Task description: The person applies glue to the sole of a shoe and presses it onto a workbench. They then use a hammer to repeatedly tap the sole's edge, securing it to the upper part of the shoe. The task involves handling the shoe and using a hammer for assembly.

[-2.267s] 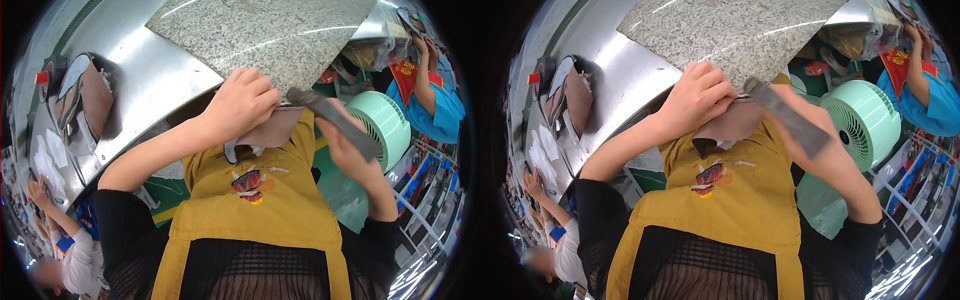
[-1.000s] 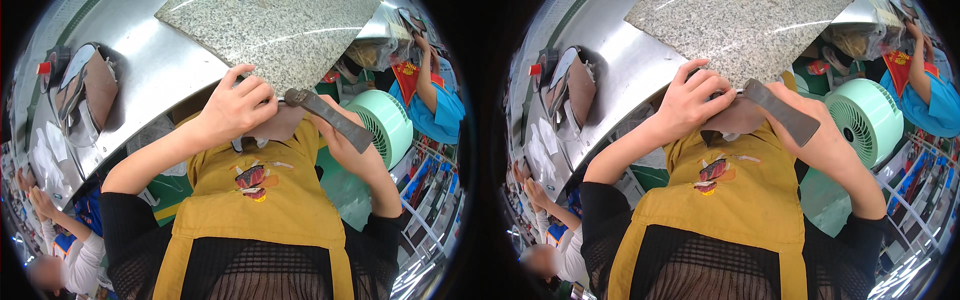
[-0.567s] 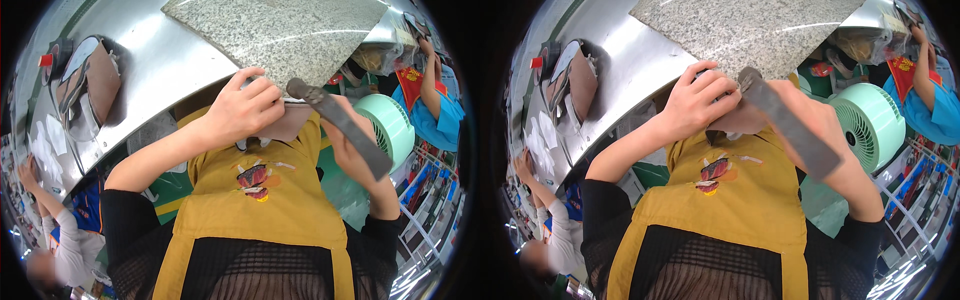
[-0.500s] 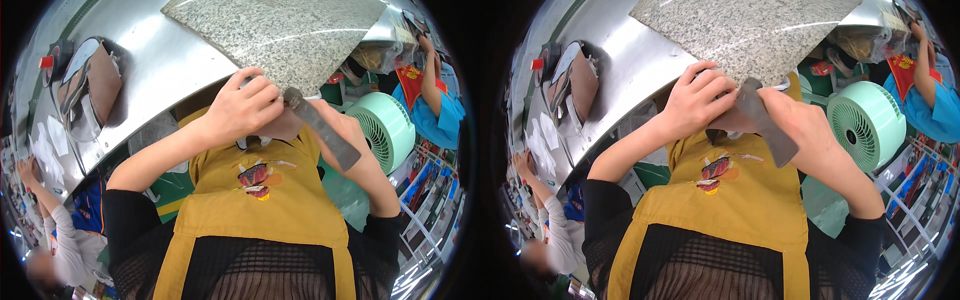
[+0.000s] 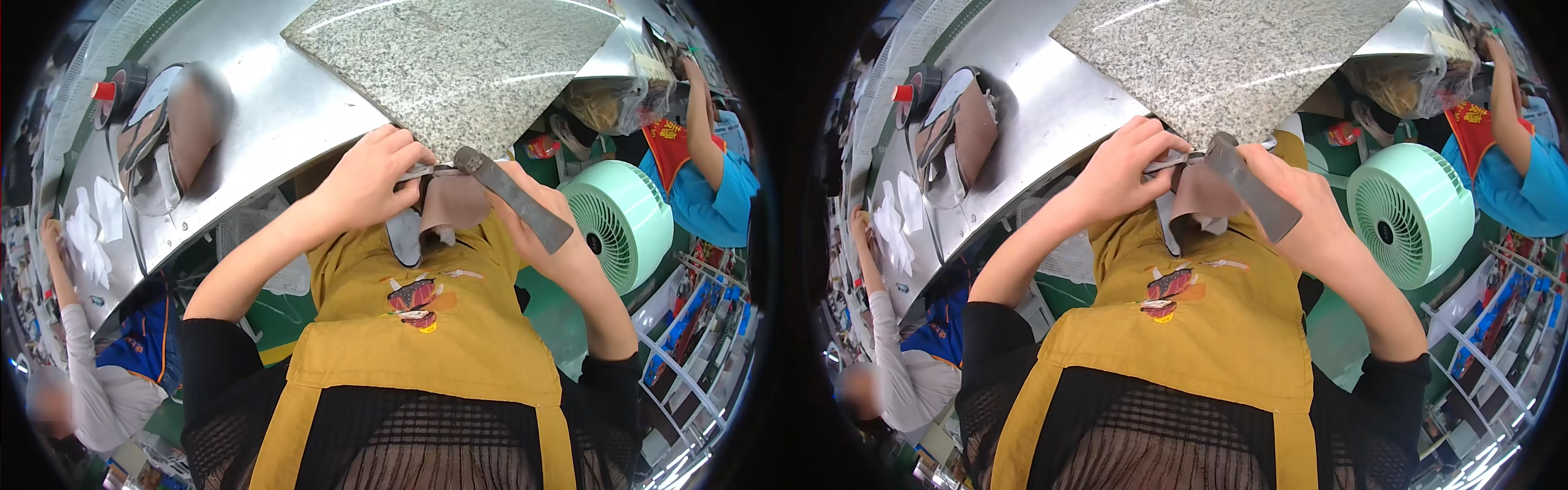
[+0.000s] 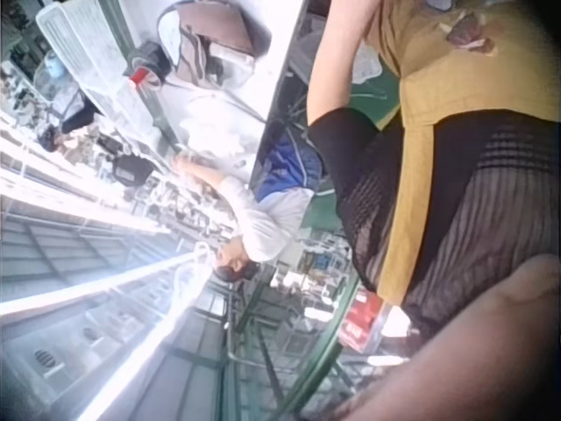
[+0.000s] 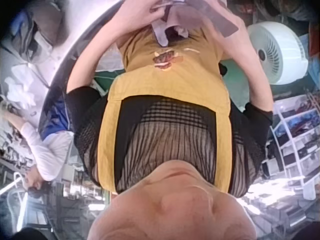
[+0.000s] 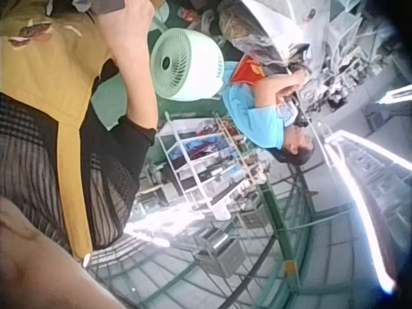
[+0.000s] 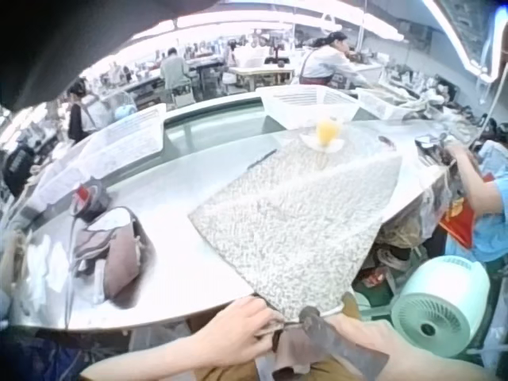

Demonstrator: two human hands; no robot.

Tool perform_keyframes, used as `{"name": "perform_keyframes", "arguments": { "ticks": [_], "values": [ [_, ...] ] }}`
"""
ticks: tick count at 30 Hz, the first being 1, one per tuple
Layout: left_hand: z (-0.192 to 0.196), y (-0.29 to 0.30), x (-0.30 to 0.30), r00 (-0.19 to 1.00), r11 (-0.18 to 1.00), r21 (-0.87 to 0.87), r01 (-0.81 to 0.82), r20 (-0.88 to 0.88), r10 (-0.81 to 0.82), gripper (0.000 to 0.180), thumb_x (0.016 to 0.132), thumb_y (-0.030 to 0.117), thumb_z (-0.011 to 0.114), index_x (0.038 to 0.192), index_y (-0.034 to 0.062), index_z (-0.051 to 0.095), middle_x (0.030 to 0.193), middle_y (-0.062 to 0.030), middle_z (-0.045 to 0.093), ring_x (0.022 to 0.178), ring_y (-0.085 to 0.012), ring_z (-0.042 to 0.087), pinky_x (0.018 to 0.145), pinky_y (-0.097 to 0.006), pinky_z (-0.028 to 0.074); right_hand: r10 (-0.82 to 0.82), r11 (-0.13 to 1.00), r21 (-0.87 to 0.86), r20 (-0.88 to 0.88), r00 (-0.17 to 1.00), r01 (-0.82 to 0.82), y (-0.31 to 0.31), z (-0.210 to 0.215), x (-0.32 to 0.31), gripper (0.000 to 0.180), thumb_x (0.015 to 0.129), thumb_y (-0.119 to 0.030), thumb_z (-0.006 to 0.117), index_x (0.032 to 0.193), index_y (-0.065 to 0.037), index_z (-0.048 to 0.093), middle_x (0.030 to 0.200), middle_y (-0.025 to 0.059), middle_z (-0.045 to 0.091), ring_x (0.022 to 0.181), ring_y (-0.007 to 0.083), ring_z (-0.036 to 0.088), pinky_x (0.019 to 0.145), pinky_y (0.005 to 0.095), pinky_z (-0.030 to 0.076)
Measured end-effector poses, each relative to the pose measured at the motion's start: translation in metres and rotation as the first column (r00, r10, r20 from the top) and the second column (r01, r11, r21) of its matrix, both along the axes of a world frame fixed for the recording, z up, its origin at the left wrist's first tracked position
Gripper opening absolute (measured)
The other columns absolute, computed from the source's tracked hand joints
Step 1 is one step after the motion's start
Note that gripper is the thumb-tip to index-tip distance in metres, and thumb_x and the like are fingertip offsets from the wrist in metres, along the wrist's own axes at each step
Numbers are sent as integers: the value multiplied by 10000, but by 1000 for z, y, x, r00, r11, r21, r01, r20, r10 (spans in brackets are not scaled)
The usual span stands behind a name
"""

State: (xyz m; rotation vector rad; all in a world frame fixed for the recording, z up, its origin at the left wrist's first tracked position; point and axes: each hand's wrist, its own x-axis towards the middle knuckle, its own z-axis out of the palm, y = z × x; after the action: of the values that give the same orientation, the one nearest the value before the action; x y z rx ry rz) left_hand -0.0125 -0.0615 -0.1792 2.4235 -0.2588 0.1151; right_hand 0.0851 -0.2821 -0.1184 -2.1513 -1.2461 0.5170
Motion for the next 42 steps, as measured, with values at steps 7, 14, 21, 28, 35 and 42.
{"name": "perform_keyframes", "arguments": {
  "ticks": [7,14,21,28,35,42],
  "values": [
    [-1,14,14,840,817,-531,-228,-530,-110,333,884,329,620,1027,37,693,1011,-97,599,959,-170,568,830,-295,453,-17,999,38,-33,999,18,-5,-6,0,287,865,-58,571,1146,-65,515,912,187,607,791,385,610,627,414,498],
    [9,1,18,800,813,-553,-182,-565,-205,178,891,197,612,945,27,614,843,12,596,794,-62,540,729,-237,447,-124,967,150,-423,897,205,-16,-8,10,283,867,-71,628,1138,-14,570,1006,71,633,865,152,599,760,288,471],
    [40,-1,23,892,883,-452,127,-337,-300,194,847,216,574,911,35,601,827,-103,627,732,-242,615,726,-348,482,-91,939,214,-599,796,269,-18,-33,8,334,831,-118,704,1120,-25,565,994,25,618,891,86,551,786,245,443],
    [45,-24,24,928,999,-30,24,-371,-33,147,854,229,579,879,86,601,804,-79,640,752,-254,629,712,-365,474,-288,946,28,-384,877,323,-18,-21,4,327,809,-157,711,1046,-49,513,764,71,625,664,171,629,611,295,476],
    [31,-51,39,969,969,149,-195,-127,214,66,803,161,601,796,95,602,787,-55,566,767,-267,604,680,-378,477,-360,897,168,-261,896,409,-13,-30,34,266,854,-143,668,1038,-31,512,816,66,632,701,152,614,633,286,476],
    [18,-59,36,957,936,209,-284,128,262,53,767,123,639,767,95,594,759,-31,534,774,-220,559,670,-342,465,-256,948,50,-461,849,313,-31,14,31,180,909,-64,540,1082,-16,544,862,76,557,789,165,548,733,276,447]
  ]
}}
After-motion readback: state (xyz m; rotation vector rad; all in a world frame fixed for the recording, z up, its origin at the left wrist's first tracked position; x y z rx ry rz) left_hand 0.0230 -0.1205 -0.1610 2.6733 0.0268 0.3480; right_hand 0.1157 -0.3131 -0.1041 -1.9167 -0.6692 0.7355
